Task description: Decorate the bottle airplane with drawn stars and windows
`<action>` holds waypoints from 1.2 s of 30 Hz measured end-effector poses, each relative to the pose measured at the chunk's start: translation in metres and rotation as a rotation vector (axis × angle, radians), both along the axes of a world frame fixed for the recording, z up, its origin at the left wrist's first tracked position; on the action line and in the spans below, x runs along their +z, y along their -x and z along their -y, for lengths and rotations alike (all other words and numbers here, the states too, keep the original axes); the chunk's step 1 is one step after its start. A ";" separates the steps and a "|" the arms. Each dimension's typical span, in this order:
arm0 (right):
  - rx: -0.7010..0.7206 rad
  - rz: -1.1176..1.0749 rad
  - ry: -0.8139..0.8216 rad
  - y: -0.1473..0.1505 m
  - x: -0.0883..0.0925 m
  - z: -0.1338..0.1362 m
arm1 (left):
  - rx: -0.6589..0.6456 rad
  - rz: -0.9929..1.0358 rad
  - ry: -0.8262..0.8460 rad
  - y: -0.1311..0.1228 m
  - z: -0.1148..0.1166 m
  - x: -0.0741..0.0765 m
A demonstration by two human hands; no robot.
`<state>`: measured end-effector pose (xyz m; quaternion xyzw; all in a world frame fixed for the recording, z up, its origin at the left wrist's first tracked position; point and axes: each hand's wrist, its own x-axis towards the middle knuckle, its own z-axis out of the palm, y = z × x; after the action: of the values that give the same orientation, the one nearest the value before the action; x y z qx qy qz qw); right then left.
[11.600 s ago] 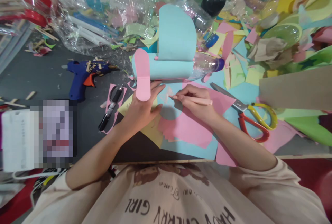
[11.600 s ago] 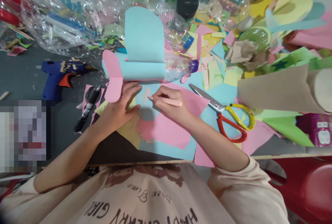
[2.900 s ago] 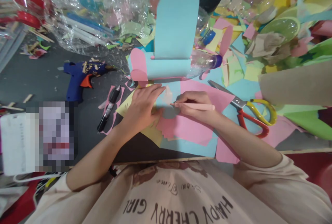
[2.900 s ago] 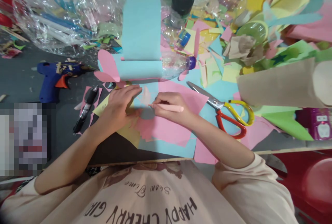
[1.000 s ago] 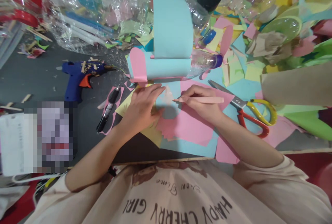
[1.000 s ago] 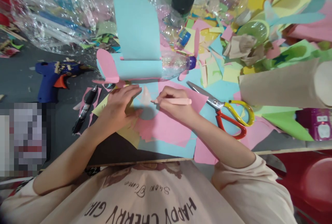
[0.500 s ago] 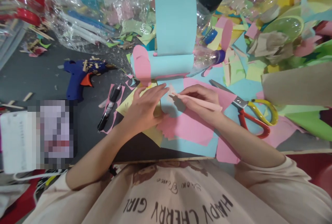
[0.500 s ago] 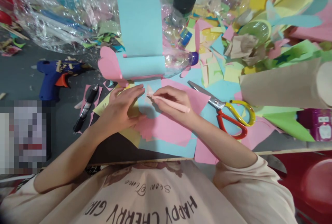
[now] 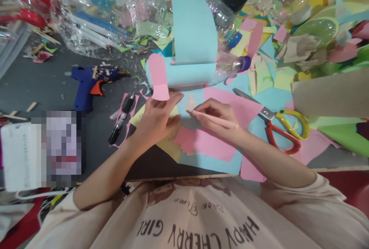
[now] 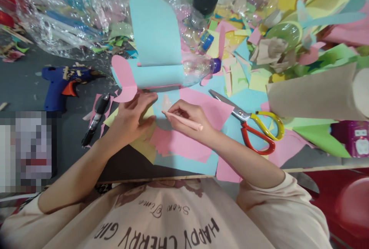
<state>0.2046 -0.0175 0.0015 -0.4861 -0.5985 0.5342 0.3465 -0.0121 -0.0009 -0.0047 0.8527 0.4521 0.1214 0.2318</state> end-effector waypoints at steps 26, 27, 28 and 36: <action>0.172 0.121 -0.036 0.004 0.006 -0.004 | -0.002 0.095 -0.019 0.003 -0.001 -0.012; 0.189 0.124 -0.045 0.004 0.006 -0.004 | -0.002 0.092 -0.012 0.003 -0.001 -0.012; 0.205 0.126 -0.047 0.004 0.006 -0.004 | -0.001 0.087 -0.005 0.003 -0.001 -0.012; -0.114 0.009 -0.103 -0.004 -0.006 -0.002 | -0.022 0.048 -0.048 0.004 0.000 -0.011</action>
<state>0.2088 -0.0156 -0.0041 -0.5033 -0.5983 0.4799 0.3981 -0.0166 -0.0007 -0.0157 0.8598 0.4338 0.1502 0.2235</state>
